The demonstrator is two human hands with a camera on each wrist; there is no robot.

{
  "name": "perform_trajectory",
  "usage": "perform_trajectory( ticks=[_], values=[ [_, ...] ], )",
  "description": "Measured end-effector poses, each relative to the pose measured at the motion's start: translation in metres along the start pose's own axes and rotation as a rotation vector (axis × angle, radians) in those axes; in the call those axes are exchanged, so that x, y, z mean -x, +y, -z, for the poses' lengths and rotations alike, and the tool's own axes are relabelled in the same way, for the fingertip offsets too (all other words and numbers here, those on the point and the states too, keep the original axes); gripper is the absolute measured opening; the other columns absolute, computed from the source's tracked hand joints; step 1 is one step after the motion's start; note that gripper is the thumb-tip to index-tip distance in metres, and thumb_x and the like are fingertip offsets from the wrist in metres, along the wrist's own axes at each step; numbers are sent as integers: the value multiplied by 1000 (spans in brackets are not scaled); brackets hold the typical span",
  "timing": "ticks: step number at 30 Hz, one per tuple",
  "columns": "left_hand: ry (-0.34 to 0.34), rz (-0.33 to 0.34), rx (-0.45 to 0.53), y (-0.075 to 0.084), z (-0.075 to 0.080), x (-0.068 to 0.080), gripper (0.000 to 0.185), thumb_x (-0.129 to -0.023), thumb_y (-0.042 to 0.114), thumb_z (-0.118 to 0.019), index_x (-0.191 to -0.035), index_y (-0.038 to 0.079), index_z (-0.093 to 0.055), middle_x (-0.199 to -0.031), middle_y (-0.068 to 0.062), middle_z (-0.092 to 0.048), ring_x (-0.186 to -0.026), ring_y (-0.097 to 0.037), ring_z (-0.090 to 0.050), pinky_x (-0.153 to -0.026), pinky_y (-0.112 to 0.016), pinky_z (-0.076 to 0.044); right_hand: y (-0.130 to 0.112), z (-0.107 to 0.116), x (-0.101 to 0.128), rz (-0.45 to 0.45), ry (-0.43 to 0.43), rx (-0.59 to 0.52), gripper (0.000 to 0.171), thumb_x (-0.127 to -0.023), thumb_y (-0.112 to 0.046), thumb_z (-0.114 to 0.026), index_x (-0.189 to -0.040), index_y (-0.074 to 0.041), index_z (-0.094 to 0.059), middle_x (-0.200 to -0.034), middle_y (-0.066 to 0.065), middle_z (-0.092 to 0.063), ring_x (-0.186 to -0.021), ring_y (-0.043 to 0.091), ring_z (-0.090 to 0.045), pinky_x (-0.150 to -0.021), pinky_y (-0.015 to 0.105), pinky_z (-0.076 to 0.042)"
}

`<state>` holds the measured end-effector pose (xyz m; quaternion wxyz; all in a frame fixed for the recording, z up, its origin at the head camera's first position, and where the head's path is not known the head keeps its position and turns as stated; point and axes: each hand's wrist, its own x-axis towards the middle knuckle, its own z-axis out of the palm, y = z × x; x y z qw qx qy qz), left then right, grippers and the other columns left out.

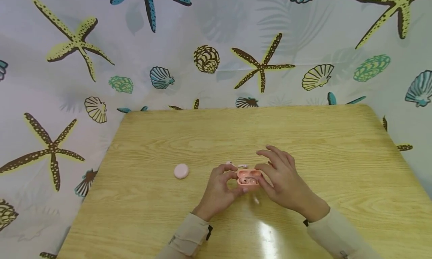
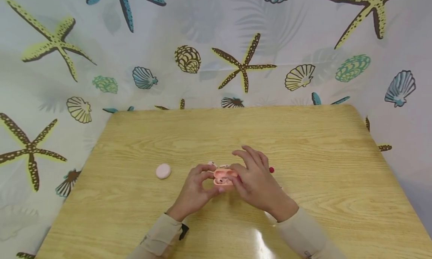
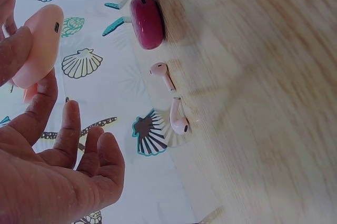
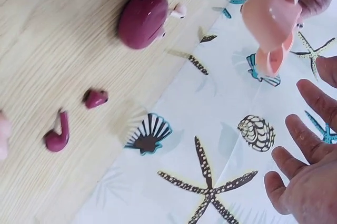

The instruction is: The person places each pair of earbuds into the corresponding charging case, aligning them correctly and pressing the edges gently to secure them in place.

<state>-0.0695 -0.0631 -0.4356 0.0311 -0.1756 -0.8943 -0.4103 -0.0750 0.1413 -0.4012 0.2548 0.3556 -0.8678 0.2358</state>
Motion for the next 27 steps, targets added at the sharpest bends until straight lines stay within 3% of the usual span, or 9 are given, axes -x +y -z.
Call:
perform_trajectory(
  ticks=[7,9,12,14,22,27],
  values=[
    [11,1,6,1,-2,0,23,-72,22,-83,-84,7,-70,-113,-5,-62,-118,-29,-51,-102,-45,-40,14,8,17,-104,-46,15,55,-101,-45,-30,-95,-4,-66,-125,21,-54,-125,45,-41,-92,65,-29],
    [10,3,13,1,-2,0,23,-72,22,-83,-84,7,-70,-113,-4,-61,-119,-29,-51,-102,-44,-40,18,11,22,-139,-59,28,40,-100,-37,-45,-94,-4,-66,-124,21,-54,-125,45,-40,-93,65,-28],
    [6,12,30,2,-2,-1,22,-72,22,-83,-84,7,-70,-112,-4,-61,-120,-30,-50,-102,-45,-40,24,16,30,-194,-65,52,16,-87,-19,-67,-93,-4,-67,-123,21,-56,-123,46,-41,-92,66,-29],
    [6,18,39,2,-3,0,22,-72,21,-83,-84,7,-70,-112,-4,-61,-121,-30,-49,-103,-45,-39,27,19,35,-233,-69,68,18,-74,-8,-74,-90,-5,-66,-121,21,-56,-122,47,-42,-91,67,-29],
    [16,1,37,1,-5,-1,22,-71,21,-83,-84,7,-70,-111,-5,-61,-121,-30,-50,-103,-45,-40,38,28,53,-391,-124,88,15,-76,-7,-74,-90,-7,-66,-123,23,-54,-121,50,-40,-89,68,-26],
    [7,10,55,2,-6,-1,22,-72,20,-83,-84,8,-70,-112,-5,-61,-122,-30,-49,-103,-45,-40,43,31,64,-426,-134,99,21,-75,-7,-75,-94,-2,-66,-123,24,-53,-119,51,-40,-87,69,-26]
  ],
)
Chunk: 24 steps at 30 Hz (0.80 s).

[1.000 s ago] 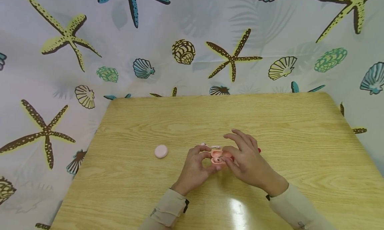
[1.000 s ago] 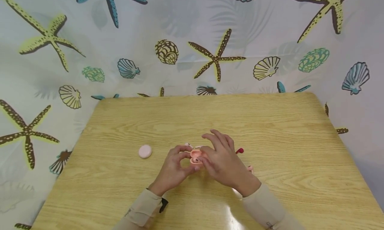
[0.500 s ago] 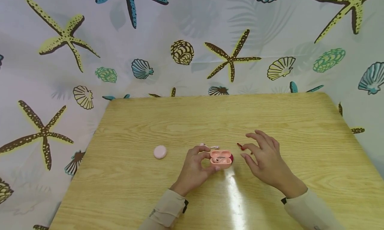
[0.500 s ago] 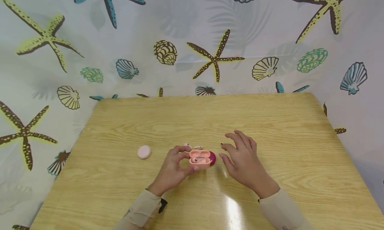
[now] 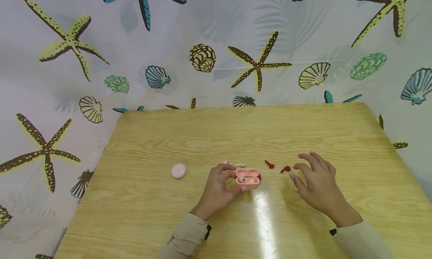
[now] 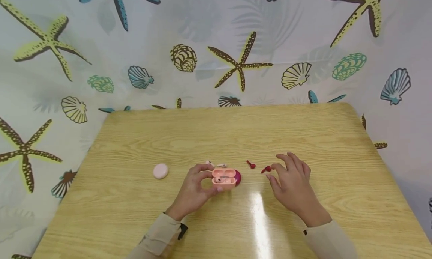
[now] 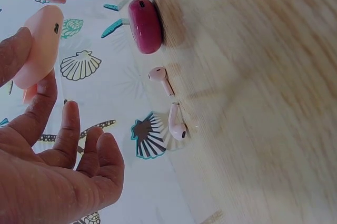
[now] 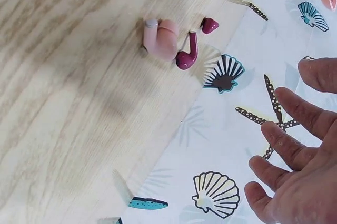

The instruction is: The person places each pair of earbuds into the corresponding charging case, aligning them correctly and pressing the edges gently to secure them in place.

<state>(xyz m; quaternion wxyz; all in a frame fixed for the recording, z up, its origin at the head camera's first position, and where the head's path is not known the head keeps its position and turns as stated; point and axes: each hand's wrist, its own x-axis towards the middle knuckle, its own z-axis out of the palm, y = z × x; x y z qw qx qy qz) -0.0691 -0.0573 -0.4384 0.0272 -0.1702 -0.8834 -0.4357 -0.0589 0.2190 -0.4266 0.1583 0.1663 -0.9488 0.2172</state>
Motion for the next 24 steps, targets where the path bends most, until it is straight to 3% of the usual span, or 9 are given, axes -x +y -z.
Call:
perform_trajectory(
  ticks=[7,17,24],
  values=[
    [-7,10,-26,1,1,0,24,-73,21,-83,-88,7,-70,-114,-4,-60,-125,-31,-48,-105,-45,-40,7,-3,7,-19,-30,-14,18,-77,-9,-74,-93,-3,-66,-123,24,-53,-121,52,-38,-88,70,-24],
    [-25,38,-6,1,0,1,24,-74,21,-82,-90,6,-71,-116,-4,-59,-129,-30,-46,-106,-46,-39,23,-5,25,-162,-237,91,20,-82,-14,-70,-96,-1,-67,-126,30,-53,-122,57,-37,-90,73,-27],
    [-8,12,-13,0,-1,1,25,-72,20,-83,-87,4,-71,-114,-5,-60,-125,-31,-48,-105,-45,-40,30,-13,36,-198,-284,68,19,-81,-13,-69,-96,-1,-66,-128,32,-51,-123,60,-35,-91,77,-24]
  ],
)
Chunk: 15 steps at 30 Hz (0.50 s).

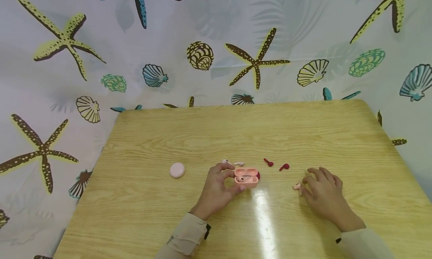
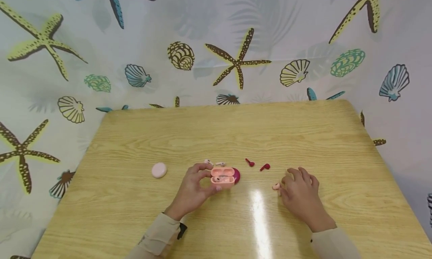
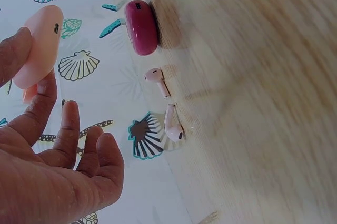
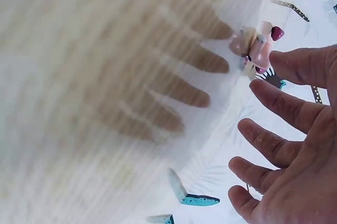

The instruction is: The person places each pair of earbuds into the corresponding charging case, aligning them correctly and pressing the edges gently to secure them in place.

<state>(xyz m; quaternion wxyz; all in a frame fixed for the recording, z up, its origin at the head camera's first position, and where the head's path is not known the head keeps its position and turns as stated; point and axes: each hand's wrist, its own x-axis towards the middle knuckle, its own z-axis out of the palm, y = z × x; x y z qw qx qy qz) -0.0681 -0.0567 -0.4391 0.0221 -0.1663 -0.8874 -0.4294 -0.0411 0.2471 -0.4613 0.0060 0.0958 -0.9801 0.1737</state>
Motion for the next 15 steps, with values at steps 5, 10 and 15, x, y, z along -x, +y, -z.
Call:
perform_trajectory(
  ticks=[5,10,15],
  values=[
    [14,-20,-23,0,0,0,24,-71,20,-83,-86,6,-71,-113,-5,-61,-120,-30,-50,-102,-44,-41,-1,-2,-1,-32,-41,-7,16,-86,-19,-68,-91,-3,-66,-130,32,-49,-124,59,-34,-92,76,-24],
    [15,-28,-34,-1,0,0,24,-71,19,-83,-86,5,-71,-112,-6,-61,-122,-31,-50,-102,-45,-40,-2,-3,-3,-31,-53,-14,17,-89,-23,-66,-90,-6,-66,-131,32,-49,-124,57,-34,-92,76,-23],
    [4,-23,-24,-1,0,0,25,-72,19,-83,-87,5,-71,-114,-6,-60,-126,-33,-48,-105,-46,-39,-5,-4,-4,-16,-36,-6,15,-87,-24,-67,-88,-9,-66,-127,30,-52,-124,56,-36,-92,76,-25]
  ],
)
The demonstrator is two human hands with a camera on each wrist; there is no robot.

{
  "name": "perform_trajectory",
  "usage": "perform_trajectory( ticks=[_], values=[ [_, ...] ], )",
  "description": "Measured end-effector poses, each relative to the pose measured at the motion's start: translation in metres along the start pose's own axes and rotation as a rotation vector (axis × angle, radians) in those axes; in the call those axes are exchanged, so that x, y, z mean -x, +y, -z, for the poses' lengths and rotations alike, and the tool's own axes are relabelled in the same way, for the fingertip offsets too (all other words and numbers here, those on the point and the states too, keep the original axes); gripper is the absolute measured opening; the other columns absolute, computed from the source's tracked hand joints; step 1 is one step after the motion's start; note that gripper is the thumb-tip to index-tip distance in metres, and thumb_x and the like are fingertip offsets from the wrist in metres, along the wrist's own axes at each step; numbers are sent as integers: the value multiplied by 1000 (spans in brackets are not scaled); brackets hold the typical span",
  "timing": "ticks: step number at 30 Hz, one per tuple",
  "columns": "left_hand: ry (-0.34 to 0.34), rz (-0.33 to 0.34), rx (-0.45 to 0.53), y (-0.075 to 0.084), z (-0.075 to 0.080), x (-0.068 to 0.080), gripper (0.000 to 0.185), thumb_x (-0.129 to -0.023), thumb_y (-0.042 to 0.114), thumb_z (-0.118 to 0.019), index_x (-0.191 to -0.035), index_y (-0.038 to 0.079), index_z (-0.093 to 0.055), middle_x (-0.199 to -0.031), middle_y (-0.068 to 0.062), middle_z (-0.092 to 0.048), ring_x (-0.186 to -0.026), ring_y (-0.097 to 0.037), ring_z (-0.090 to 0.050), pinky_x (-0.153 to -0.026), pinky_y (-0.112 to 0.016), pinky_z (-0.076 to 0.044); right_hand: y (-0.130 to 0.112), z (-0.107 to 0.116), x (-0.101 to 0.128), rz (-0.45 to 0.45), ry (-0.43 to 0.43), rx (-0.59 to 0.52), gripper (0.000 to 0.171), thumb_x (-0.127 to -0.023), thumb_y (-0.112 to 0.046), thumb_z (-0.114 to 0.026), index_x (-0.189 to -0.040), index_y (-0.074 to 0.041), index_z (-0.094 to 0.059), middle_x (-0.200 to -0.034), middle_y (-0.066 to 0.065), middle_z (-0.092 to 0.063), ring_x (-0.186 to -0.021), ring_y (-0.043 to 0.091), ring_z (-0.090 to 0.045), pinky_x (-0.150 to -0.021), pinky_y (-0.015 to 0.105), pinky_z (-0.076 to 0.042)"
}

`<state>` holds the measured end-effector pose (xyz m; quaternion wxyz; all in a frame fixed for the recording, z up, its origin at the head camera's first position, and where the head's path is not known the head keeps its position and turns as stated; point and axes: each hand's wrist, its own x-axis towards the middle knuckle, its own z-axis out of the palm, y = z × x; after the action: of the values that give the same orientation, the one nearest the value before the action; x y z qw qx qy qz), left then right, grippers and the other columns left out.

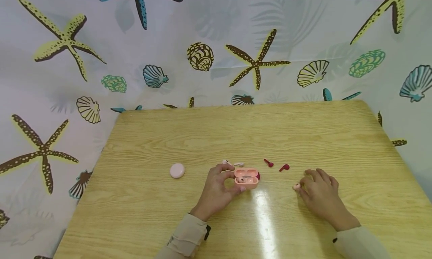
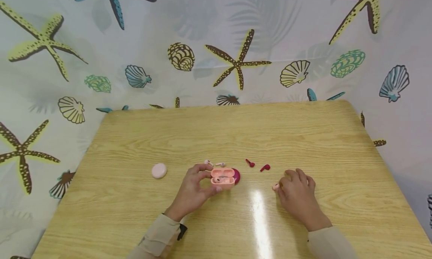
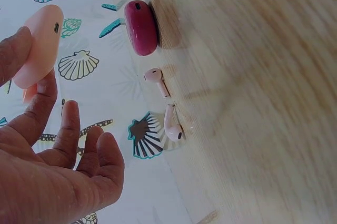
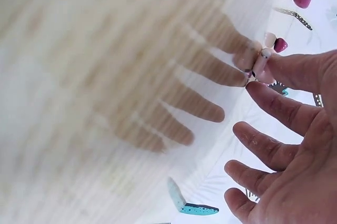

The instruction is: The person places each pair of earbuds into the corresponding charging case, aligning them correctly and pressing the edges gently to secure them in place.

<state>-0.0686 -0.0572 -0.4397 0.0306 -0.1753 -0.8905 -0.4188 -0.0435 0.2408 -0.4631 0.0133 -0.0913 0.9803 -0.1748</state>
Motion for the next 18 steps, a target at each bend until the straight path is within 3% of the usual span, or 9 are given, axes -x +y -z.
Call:
perform_trajectory(
  ticks=[18],
  values=[
    [17,-14,-4,-1,-1,1,24,-70,20,-84,-86,7,-71,-112,-5,-61,-120,-30,-50,-103,-44,-39,-8,0,-4,6,-13,-31,15,-86,-20,-69,-76,-11,-61,-120,24,-57,-126,54,-36,-94,75,-24]
  ],
)
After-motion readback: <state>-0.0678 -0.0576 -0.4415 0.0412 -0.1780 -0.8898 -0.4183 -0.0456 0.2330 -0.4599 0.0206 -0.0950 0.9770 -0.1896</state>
